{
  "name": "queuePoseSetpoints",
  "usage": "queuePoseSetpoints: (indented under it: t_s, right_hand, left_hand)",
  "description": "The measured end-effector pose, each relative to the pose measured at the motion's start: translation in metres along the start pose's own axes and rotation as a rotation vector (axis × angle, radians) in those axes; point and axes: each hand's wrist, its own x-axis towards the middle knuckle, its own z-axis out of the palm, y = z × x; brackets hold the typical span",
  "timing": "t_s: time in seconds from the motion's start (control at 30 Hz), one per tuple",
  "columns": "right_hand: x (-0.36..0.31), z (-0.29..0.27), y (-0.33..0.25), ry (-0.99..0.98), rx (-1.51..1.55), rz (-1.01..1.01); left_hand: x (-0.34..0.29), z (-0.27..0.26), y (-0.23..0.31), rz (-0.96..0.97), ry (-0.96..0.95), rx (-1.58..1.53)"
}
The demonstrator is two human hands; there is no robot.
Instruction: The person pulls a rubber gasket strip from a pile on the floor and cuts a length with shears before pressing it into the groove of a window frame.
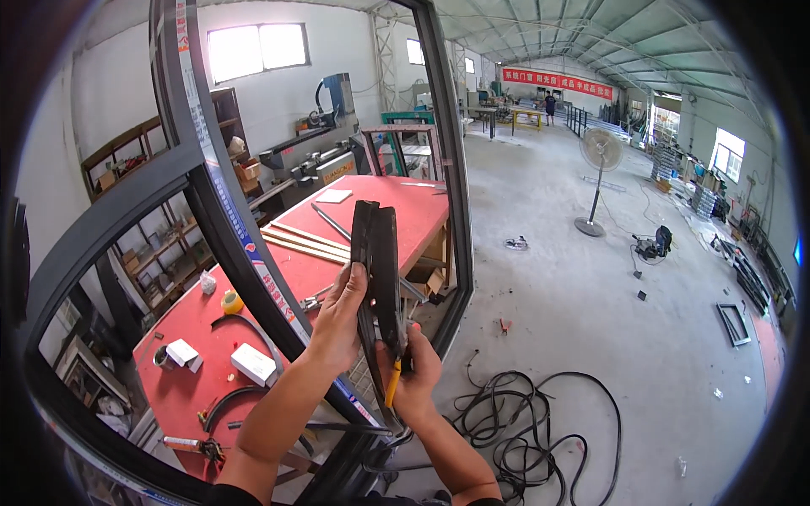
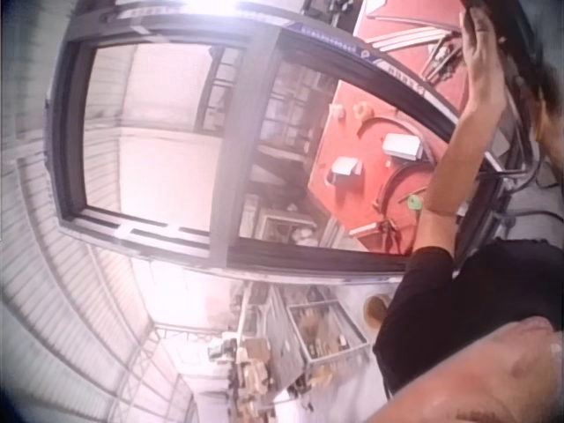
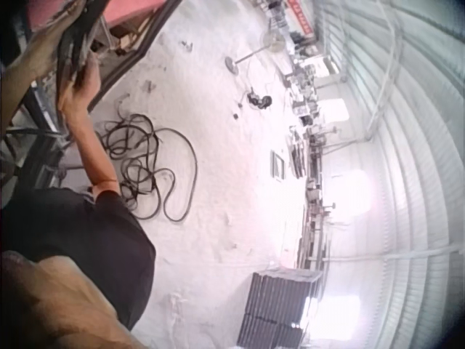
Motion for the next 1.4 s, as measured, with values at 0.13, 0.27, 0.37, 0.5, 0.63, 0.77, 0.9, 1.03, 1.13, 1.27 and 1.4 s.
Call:
queuePoseSetpoints:
  t_s: [0.13,0.27,0.37,0.5,0.63,0.77,0.9,1.03,1.13,1.27,1.4]
  right_hand:
    - [-0.002,-0.003,-0.004,-0.116,-0.045,0.001]
    - [-0.005,-0.001,-0.01,-0.233,0.016,0.036]
    - [-0.005,0.005,-0.014,-0.276,0.064,0.042]
    - [-0.016,0.011,-0.008,-0.351,0.043,0.073]
    - [-0.033,0.022,-0.004,-0.331,0.017,0.163]
    - [-0.068,0.033,0.005,-0.377,0.186,0.393]
    - [-0.129,0.036,0.056,-0.408,0.001,0.302]
    - [-0.151,0.035,0.095,-0.335,-0.001,0.238]
    - [-0.193,0.015,0.164,-0.48,-0.058,0.554]
    - [-0.239,-0.03,0.228,-0.436,-0.071,0.69]
    - [-0.197,-0.099,0.223,-0.472,-0.574,0.217]
  left_hand:
    - [-0.01,-0.011,-0.005,-0.061,-0.091,-0.052]
    - [-0.021,-0.024,-0.009,-0.062,-0.128,-0.072]
    - [-0.029,-0.025,-0.002,-0.056,-0.056,-0.108]
    - [-0.03,-0.038,-0.006,-0.049,0.006,-0.088]
    - [-0.023,-0.035,0.013,0.032,0.132,-0.135]
    - [0.006,-0.037,0.055,0.141,0.365,-0.17]
    - [0.047,-0.071,0.124,0.391,0.348,-0.293]
    - [0.057,-0.11,0.188,0.345,0.379,-0.339]
    - [0.072,-0.202,0.267,0.427,0.301,-0.375]
    - [0.04,-0.199,0.31,0.56,0.518,-0.164]
    - [0.006,-0.192,0.247,0.581,0.509,-0.006]
